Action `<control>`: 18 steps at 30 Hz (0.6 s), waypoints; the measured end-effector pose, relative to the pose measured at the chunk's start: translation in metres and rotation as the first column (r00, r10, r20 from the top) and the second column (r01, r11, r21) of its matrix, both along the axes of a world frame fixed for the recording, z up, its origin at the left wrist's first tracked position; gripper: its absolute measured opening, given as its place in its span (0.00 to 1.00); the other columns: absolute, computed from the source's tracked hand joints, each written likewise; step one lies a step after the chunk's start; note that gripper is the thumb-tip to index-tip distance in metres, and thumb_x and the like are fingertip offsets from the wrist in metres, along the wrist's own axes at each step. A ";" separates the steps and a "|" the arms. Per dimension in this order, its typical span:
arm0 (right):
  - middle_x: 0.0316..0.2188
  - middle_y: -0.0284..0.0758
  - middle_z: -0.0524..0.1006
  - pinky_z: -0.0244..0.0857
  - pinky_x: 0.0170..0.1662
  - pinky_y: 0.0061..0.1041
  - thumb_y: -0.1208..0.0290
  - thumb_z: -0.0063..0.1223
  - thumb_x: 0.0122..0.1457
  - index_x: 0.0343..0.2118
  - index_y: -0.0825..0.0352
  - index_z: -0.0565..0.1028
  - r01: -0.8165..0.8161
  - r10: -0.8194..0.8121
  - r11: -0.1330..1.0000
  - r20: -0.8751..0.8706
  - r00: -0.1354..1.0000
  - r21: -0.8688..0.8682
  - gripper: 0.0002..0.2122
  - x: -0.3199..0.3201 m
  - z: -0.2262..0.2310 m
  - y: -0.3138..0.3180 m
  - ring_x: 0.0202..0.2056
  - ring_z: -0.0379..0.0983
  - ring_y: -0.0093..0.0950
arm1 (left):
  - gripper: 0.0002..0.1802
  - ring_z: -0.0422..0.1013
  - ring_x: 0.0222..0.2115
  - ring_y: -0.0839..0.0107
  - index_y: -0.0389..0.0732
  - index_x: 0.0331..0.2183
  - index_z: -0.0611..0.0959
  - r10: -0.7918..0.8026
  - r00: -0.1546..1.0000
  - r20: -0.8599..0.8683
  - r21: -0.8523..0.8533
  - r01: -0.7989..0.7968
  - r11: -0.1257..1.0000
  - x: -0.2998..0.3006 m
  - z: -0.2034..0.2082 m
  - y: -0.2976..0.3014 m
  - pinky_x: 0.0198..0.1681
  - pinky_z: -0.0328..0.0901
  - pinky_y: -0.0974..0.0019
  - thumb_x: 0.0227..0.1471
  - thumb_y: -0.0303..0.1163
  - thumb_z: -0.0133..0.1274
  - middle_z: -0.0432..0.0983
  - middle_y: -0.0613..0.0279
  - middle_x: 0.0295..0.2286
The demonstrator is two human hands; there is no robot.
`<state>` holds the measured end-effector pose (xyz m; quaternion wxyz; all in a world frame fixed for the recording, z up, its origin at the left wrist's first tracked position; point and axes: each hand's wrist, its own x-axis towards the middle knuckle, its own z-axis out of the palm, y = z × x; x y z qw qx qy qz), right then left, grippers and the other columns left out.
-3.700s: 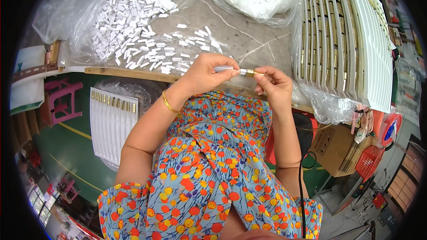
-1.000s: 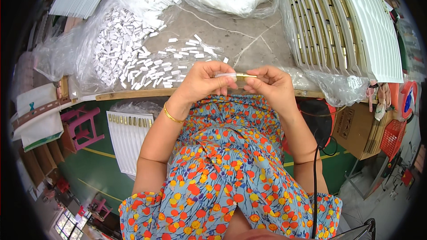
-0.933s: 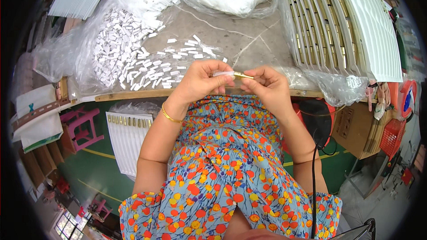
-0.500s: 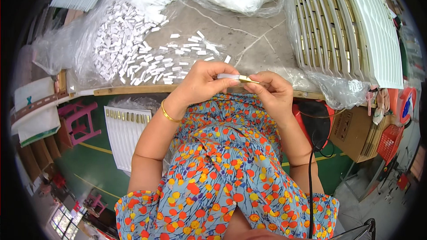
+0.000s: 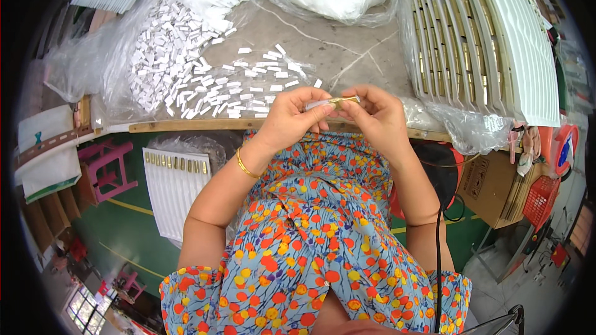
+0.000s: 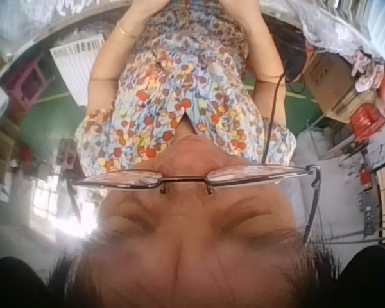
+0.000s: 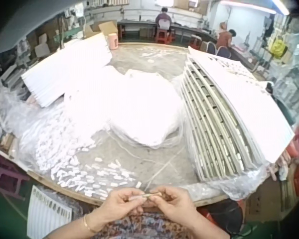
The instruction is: The person assembles cosmetic container components by fitting white inserts into metal tubes, placing the assembled tubes into a tray, and joining small white plastic pieces together by hand.
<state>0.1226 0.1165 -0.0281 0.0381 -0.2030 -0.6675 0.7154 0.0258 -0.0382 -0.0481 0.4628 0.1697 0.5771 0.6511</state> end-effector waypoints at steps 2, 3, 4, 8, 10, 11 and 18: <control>0.27 0.36 0.76 0.67 0.30 0.14 0.78 0.52 0.52 0.34 0.73 0.72 -0.028 0.028 1.000 0.024 0.999 0.000 0.08 -0.008 0.000 0.005 0.28 0.73 0.18 | 0.11 0.71 0.23 0.79 0.33 0.34 0.76 -0.001 0.999 0.050 -0.013 0.001 1.000 -0.004 -0.004 0.000 0.24 0.66 0.79 0.49 0.31 0.52 0.75 0.62 0.27; 0.26 0.34 0.75 0.65 0.28 0.13 0.78 0.52 0.52 0.35 0.73 0.71 0.008 -0.009 0.997 -0.018 1.000 -0.074 0.08 -0.011 0.001 0.007 0.27 0.72 0.16 | 0.13 0.71 0.26 0.78 0.33 0.35 0.76 -0.023 0.995 0.102 0.010 0.022 1.000 -0.008 -0.005 -0.002 0.27 0.66 0.78 0.51 0.33 0.49 0.75 0.60 0.29; 0.25 0.32 0.75 0.64 0.27 0.12 0.77 0.52 0.52 0.36 0.72 0.71 0.005 -0.017 0.989 -0.076 0.997 -0.149 0.09 -0.014 0.001 0.008 0.25 0.71 0.14 | 0.15 0.71 0.29 0.76 0.33 0.37 0.76 -0.044 0.987 0.152 0.033 0.039 0.999 -0.013 -0.006 -0.004 0.29 0.66 0.77 0.53 0.35 0.46 0.75 0.59 0.31; 0.25 0.29 0.73 0.61 0.25 0.12 0.77 0.52 0.52 0.38 0.71 0.71 -0.073 0.076 0.992 0.016 0.997 -0.107 0.10 -0.025 0.003 0.013 0.23 0.68 0.13 | 0.19 0.71 0.33 0.74 0.32 0.38 0.76 -0.104 0.976 0.194 0.000 0.106 0.994 -0.029 -0.003 -0.009 0.33 0.66 0.76 0.56 0.39 0.42 0.74 0.57 0.35; 0.25 0.28 0.73 0.60 0.24 0.13 0.76 0.52 0.52 0.38 0.70 0.71 -0.074 0.075 0.996 0.016 0.997 -0.043 0.10 -0.029 0.002 0.013 0.21 0.64 0.12 | 0.15 0.71 0.30 0.75 0.32 0.37 0.77 -0.116 0.985 0.132 0.005 0.116 0.993 -0.029 -0.001 -0.007 0.34 0.65 0.75 0.53 0.34 0.46 0.75 0.58 0.33; 0.25 0.28 0.73 0.60 0.24 0.13 0.76 0.52 0.52 0.38 0.70 0.71 -0.071 0.071 0.996 0.001 0.997 -0.047 0.10 -0.030 0.001 0.011 0.21 0.64 0.12 | 0.14 0.70 0.29 0.75 0.32 0.37 0.77 -0.120 0.989 0.092 -0.024 0.123 0.992 -0.028 0.001 -0.006 0.34 0.64 0.74 0.52 0.32 0.49 0.75 0.58 0.31; 0.25 0.30 0.74 0.60 0.20 0.12 0.71 0.50 0.55 0.37 0.70 0.72 0.203 -0.214 0.950 -0.021 0.977 -0.238 0.10 -0.031 -0.014 -0.016 0.19 0.67 0.14 | 0.13 0.72 0.32 0.71 0.32 0.37 0.77 0.368 0.920 0.136 0.104 -0.383 0.918 -0.024 -0.002 0.011 0.38 0.64 0.70 0.47 0.25 0.53 0.76 0.54 0.32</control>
